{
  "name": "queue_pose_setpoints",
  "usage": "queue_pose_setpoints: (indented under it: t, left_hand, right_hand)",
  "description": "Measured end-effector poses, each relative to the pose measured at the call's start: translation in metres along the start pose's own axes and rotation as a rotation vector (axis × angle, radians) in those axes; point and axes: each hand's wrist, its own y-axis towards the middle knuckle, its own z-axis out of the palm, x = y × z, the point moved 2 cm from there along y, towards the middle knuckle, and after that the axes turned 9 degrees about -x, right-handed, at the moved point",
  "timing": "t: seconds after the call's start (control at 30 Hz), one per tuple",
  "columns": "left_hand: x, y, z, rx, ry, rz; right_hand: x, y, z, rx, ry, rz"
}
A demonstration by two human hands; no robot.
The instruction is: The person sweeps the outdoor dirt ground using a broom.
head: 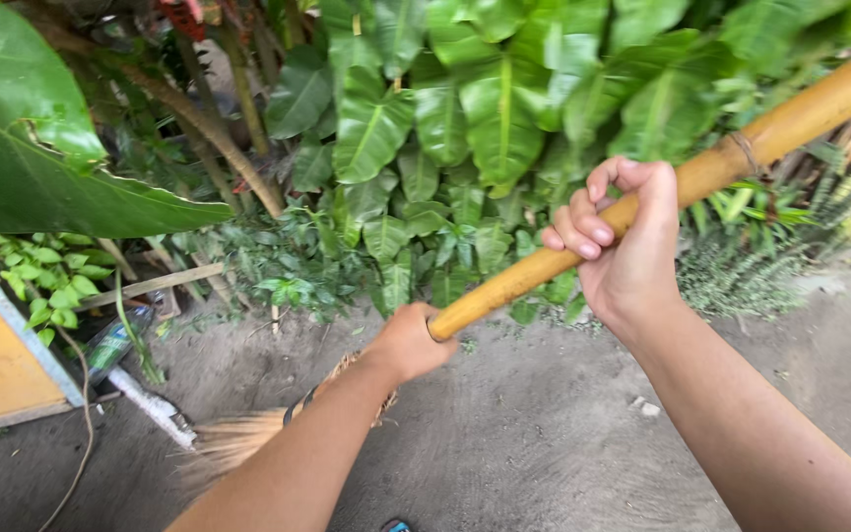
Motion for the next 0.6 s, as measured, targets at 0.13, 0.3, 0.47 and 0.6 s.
queue_pose_setpoints:
  t: [0.13,0.3,0.47,0.6]
  left_hand:
    - [-0.044,-0.026,0.019,-0.048,-0.041,0.135]
    - [-0.101,-0.08,0.05,-0.046,-0.031,0.224]
    - [-0.131,-0.143,0.086,-0.059,-0.085,0.2]
    - [-0.142,-0.182,0.111,-0.044,-0.129,0.246]
  right_hand:
    - [0.051,-0.041,-0.026,0.018,0.017,-0.069]
    - [0.111,-0.103,-0.064,0.073,0.015,-0.175]
    - [0.147,-0.17,-0.082,0.032,-0.013,-0.218]
    - [0.162,-0.21,-0.094,0.002,-0.013,-0.225]
